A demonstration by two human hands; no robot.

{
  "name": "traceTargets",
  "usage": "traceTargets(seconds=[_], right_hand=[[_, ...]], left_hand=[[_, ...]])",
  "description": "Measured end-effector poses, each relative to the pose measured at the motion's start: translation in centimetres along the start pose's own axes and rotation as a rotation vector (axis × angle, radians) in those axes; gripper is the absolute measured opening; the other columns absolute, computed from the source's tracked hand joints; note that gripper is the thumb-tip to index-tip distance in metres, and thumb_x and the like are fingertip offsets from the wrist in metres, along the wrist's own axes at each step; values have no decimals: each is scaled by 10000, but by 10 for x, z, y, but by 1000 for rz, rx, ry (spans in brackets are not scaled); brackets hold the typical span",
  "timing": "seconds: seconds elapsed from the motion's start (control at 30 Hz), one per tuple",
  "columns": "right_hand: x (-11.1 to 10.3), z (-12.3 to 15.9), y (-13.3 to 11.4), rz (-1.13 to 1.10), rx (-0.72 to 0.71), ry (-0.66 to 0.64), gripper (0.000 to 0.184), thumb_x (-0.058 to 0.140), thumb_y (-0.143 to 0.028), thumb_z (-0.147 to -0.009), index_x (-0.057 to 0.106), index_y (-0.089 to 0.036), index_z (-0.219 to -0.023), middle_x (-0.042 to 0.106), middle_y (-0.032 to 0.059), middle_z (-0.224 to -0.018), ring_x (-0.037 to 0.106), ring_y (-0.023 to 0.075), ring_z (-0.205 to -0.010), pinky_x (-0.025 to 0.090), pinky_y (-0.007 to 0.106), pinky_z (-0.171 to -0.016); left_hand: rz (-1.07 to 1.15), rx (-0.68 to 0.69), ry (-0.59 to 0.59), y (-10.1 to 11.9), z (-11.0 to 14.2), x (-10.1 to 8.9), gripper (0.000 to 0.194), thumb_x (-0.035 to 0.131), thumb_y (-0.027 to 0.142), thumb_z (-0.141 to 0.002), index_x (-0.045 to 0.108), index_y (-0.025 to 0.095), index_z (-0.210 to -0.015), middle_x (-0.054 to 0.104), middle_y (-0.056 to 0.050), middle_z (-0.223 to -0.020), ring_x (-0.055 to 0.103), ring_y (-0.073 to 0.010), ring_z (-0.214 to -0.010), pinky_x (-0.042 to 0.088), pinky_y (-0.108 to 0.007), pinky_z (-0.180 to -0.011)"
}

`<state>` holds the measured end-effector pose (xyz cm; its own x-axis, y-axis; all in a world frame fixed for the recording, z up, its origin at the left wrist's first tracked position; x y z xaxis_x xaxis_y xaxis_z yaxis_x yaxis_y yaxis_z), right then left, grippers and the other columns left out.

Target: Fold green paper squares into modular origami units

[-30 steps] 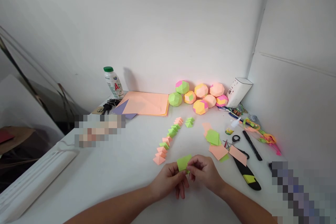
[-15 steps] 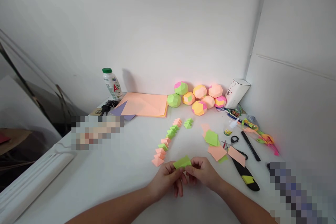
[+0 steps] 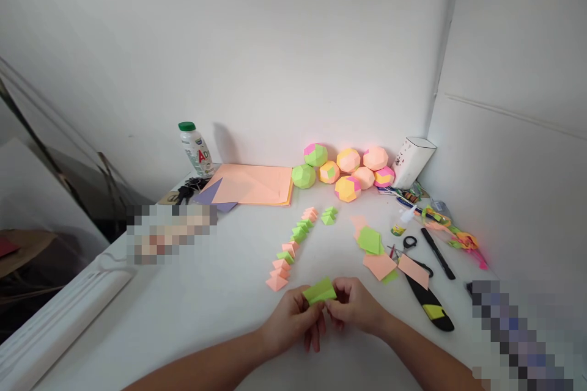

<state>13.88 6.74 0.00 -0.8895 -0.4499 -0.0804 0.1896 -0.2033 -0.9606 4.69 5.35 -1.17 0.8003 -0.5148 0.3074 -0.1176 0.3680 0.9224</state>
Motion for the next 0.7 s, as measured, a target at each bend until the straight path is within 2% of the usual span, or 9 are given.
traceTargets(seconds=[0.2, 0.33, 0.47, 0.53, 0.6, 0.67, 0.7], right_hand=[[-4, 1, -3, 120, -11, 43, 77, 492, -109, -636, 546, -154, -668, 502, -58, -514, 466, 79, -422, 352, 170, -372], [-27, -2, -7, 145, -10, 139, 59, 504, -116, -640, 503, -166, -609, 464, -73, -448, 457, 78, -379, 371, 173, -361], [-45, 0, -18, 77, -71, 243, 81, 527, -203, -729, 507, -171, -657, 486, -62, -462, 478, 90, -404, 405, 186, -379], [-38, 1, -21, 63, -101, 202, 130, 544, -288, -772, 546, -162, -739, 536, -38, -533, 513, 104, -460, 410, 186, -384], [-24, 1, -19, 65, -98, 111, 190, 598, -339, -759, 574, -157, -805, 576, -13, -645, 555, 118, -538, 415, 184, -396], [-9, 1, -14, 63, -72, 32, 196, 611, -342, -757, 578, -149, -771, 574, -12, -652, 552, 108, -533, 421, 189, -430], [-7, 1, -11, 46, -52, 41, 203, 609, -343, -753, 557, -150, -713, 554, -23, -611, 532, 99, -494, 402, 187, -415]], left_hand=[[-5, 2, 3, -6, -1, -2, 299, 580, 448, -786, 492, 167, -736, 621, 24, -496, 567, -114, -329, 366, -173, -307], [39, -31, 60, -2, -1, -4, 311, 618, 449, -743, 468, 177, -726, 611, 36, -470, 554, -117, -300, 351, -174, -285], [67, -44, 84, 2, -2, -3, 329, 622, 457, -733, 474, 174, -656, 578, 40, -427, 535, -112, -286, 335, -177, -279], [70, -32, 83, 2, -3, -4, 335, 619, 468, -735, 490, 169, -658, 576, 38, -426, 539, -116, -290, 339, -181, -281], [58, -17, 74, 2, -4, -4, 337, 609, 477, -745, 512, 160, -682, 580, 35, -439, 543, -117, -295, 343, -182, -284], [43, -11, 55, 2, -4, -3, 340, 605, 483, -749, 526, 154, -713, 592, 32, -469, 552, -116, -305, 350, -182, -288], [36, -9, 48, 3, -4, -3, 343, 605, 486, -749, 529, 152, -724, 595, 31, -482, 556, -115, -309, 352, -182, -289]])
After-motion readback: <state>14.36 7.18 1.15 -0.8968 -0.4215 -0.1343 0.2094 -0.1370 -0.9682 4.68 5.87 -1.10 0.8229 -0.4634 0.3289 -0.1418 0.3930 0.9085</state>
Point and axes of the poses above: each hand's wrist, its own z-axis away from the middle knuckle, its own x-axis out of the palm, y = z × x, the point moved 8 cm from there along -z, towards the middle knuckle
